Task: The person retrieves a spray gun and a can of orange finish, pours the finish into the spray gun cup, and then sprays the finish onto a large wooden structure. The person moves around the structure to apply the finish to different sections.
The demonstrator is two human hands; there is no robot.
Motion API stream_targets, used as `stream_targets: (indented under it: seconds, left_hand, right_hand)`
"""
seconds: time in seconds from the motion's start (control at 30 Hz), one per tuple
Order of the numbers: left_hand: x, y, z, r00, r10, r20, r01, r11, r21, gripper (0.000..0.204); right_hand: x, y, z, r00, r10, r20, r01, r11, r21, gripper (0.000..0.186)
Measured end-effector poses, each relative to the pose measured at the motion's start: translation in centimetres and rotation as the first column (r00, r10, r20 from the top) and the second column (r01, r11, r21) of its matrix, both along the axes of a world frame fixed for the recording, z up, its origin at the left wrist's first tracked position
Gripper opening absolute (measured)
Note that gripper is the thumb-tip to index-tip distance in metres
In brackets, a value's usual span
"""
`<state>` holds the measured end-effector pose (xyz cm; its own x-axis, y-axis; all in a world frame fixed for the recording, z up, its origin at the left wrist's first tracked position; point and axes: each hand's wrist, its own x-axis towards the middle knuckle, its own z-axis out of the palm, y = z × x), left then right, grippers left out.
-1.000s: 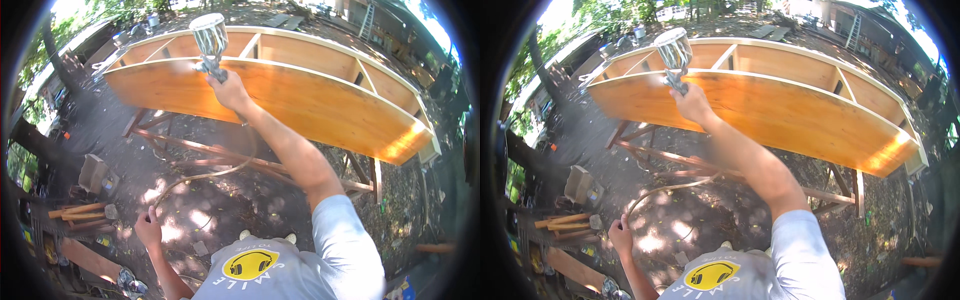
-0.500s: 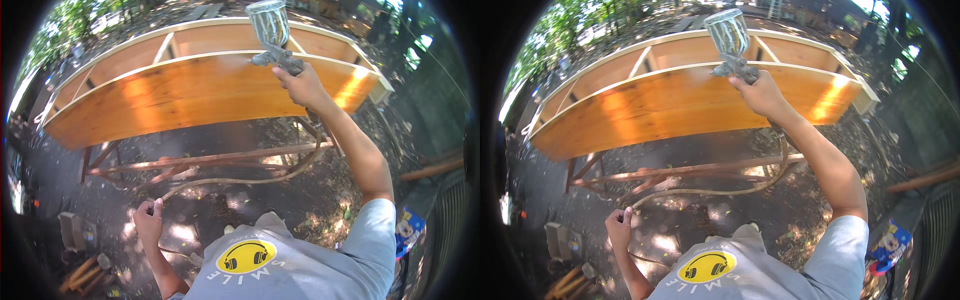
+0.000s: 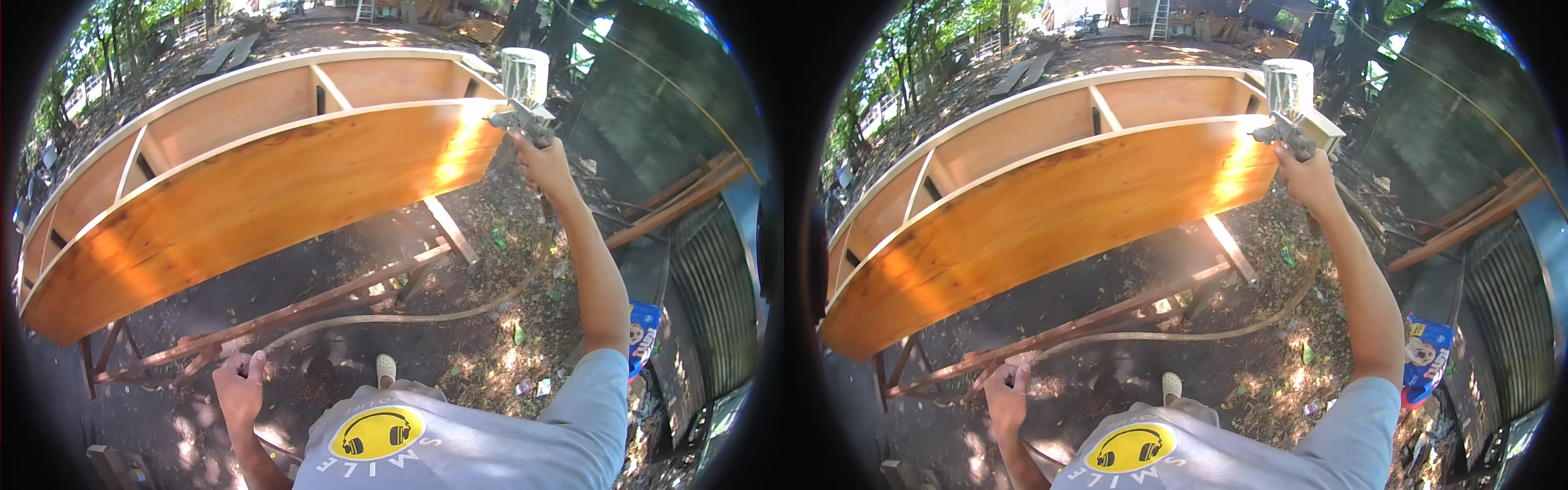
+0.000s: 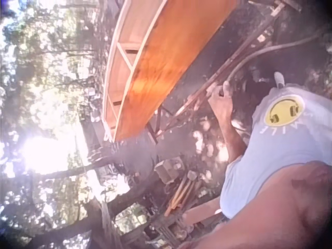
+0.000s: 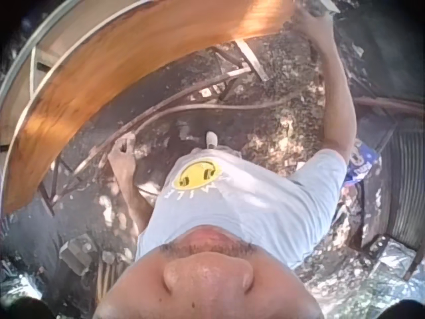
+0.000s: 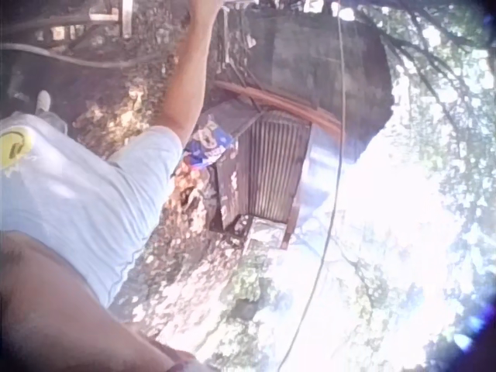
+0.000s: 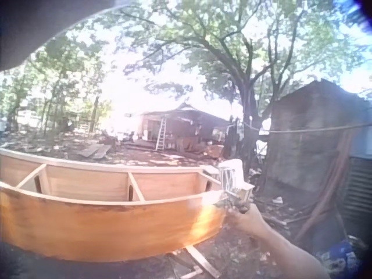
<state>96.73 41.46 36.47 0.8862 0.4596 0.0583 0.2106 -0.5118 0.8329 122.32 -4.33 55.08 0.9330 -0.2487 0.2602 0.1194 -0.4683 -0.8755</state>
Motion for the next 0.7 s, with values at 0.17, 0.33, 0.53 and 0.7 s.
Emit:
stream_targets:
  seconds: [0.17,0.33,0.53,0.7]
  left_hand:
    - [4.7,-5.1,0.8,0.998,-0.062,-0.029,0.061,0.997,-0.037,0.028]
    - [7.8,-9.9,1.5,0.994,-0.105,0.006,0.106,0.993,-0.051,0.026]
    - [9.3,-13.4,1.9,0.990,-0.143,0.007,0.143,0.988,-0.055,0.025]
    - [8.6,-13.6,2.9,0.996,-0.088,0.007,0.088,0.996,-0.011,0.026]
  right_hand:
    - [4.6,-9.1,0.7,0.990,-0.137,0.026,0.137,0.990,0.024,0.023]
    - [9.8,-16.6,2.6,0.982,-0.190,0.013,0.191,0.980,-0.061,0.031]
    - [15.4,-21.8,5.6,0.954,-0.288,0.080,0.299,0.918,-0.261,0.045]
    - [16.3,-19.1,7.6,0.982,-0.178,-0.058,0.161,0.963,-0.217,0.053]
